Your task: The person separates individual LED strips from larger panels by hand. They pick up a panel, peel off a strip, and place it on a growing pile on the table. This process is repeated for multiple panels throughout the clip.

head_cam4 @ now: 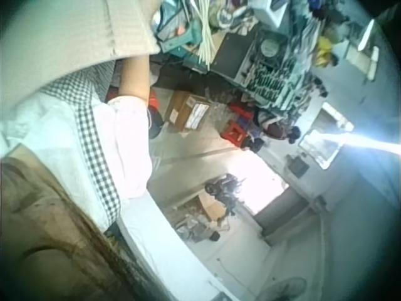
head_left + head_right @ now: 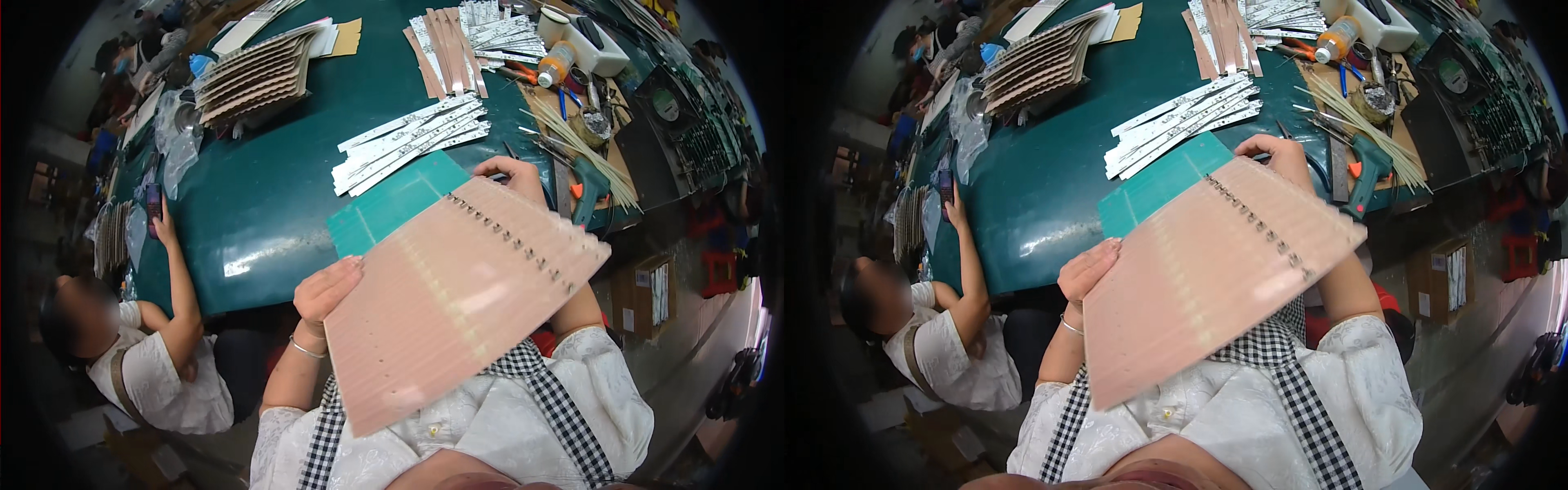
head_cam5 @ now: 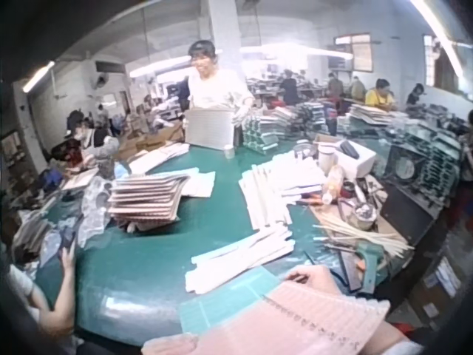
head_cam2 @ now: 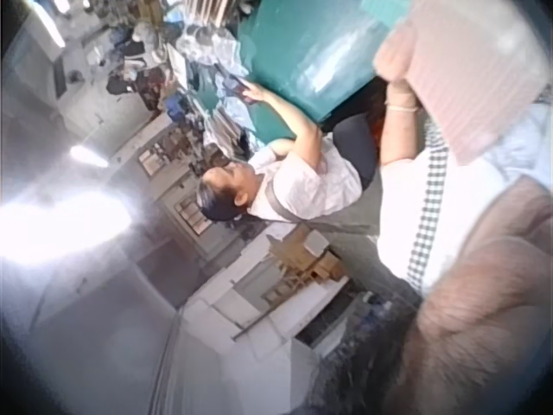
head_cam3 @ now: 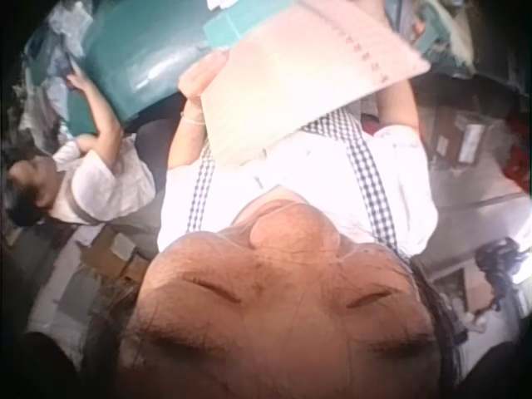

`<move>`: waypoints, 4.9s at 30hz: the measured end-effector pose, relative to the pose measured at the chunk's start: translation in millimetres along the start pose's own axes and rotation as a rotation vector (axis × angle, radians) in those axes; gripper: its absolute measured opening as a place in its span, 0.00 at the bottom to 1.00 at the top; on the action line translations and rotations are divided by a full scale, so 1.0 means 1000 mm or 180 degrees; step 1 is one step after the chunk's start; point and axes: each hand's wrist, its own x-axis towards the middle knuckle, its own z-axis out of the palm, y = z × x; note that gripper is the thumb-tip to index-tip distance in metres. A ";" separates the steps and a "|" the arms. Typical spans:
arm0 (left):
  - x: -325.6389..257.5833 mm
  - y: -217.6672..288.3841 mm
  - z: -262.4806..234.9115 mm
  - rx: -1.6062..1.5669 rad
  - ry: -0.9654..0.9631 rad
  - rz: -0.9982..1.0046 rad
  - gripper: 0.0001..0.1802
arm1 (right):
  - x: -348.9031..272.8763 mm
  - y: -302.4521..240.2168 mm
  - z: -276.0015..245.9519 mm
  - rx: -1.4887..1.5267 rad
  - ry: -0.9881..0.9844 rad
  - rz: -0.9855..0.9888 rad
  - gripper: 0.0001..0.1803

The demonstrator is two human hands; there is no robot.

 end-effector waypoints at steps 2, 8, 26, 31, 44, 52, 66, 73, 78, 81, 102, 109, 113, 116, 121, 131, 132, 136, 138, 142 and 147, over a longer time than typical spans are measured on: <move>-0.001 -0.002 0.000 -0.0002 -0.0072 0.0112 0.08 | 0.003 0.002 -0.003 0.0160 -0.0163 0.0022 0.11; -0.003 0.000 -0.003 0.0285 -0.0208 0.0129 0.08 | 0.006 0.007 -0.002 0.0194 -0.0287 0.0034 0.13; 0.033 -0.031 -0.031 -0.2040 0.2017 -0.2289 0.25 | 0.119 0.036 -0.017 0.0816 0.0420 0.0268 0.08; 0.011 -0.029 -0.031 -0.2160 0.1861 -0.3204 0.30 | 0.118 0.016 -0.012 -0.1544 0.1037 -0.0635 0.13; 0.008 -0.008 -0.003 -0.2337 0.1019 -0.3838 0.24 | 0.043 -0.002 -0.006 0.0586 -0.0879 0.0163 0.21; -0.014 -0.008 0.005 -0.1475 0.0784 -0.2934 0.23 | 0.037 -0.022 -0.013 -0.0890 -0.0694 -0.0389 0.17; -0.015 -0.021 0.007 -0.0248 0.0009 -0.0879 0.11 | -0.005 0.013 0.009 0.0007 0.0248 -0.0793 0.15; 0.001 -0.014 0.010 -0.1872 0.1413 -0.2025 0.15 | 0.025 0.003 -0.009 0.0701 -0.0234 0.0114 0.09; 0.019 -0.025 -0.018 -0.2230 0.2159 -0.2177 0.19 | 0.086 0.022 -0.023 0.0693 0.0041 0.0035 0.08; 0.025 -0.016 -0.014 -0.2016 0.2399 -0.2568 0.19 | 0.117 0.035 -0.026 0.0199 0.0294 -0.0083 0.09; 0.020 -0.015 0.002 -0.2284 0.1065 -0.3403 0.27 | 0.047 -0.002 -0.013 -0.0005 -0.0745 -0.0149 0.18; 0.019 -0.023 0.014 -0.2374 0.1039 -0.3200 0.22 | 0.046 0.002 -0.018 -0.0020 -0.0624 -0.0101 0.21; 0.013 -0.010 0.013 -0.1733 0.0983 -0.2831 0.19 | 0.042 -0.003 -0.027 -0.0163 -0.0732 -0.0286 0.21; 0.006 -0.019 0.012 -0.1509 0.0856 -0.2711 0.19 | 0.036 -0.006 -0.023 -0.0047 -0.0717 -0.0363 0.18; 0.007 -0.014 0.011 -0.1814 0.0899 -0.3005 0.14 | 0.038 0.005 -0.024 -0.0083 -0.0733 -0.0338 0.16; -0.003 0.002 0.020 -0.1259 0.0940 -0.2552 0.13 | 0.032 -0.005 -0.027 -0.0489 -0.0822 -0.0447 0.19; -0.004 0.004 0.021 -0.1090 0.0924 -0.2408 0.13 | 0.030 -0.004 -0.023 -0.0374 -0.0665 -0.0465 0.18; -0.008 0.003 0.026 -0.0462 0.0793 -0.1518 0.15 | 0.018 0.007 -0.014 -0.0589 0.0022 -0.1078 0.14; 0.004 0.011 0.024 0.0237 0.0179 -0.1178 0.08 | 0.020 0.032 -0.019 -0.0830 0.0061 -0.1524 0.12; -0.015 -0.017 0.023 -0.0435 0.0000 0.0044 0.05 | 0.002 -0.004 -0.012 -0.0594 0.0159 -0.1110 0.10; -0.010 -0.014 0.027 -0.1077 0.0721 -0.0847 0.09 | 0.017 0.033 -0.009 0.0506 0.0288 -0.0509 0.07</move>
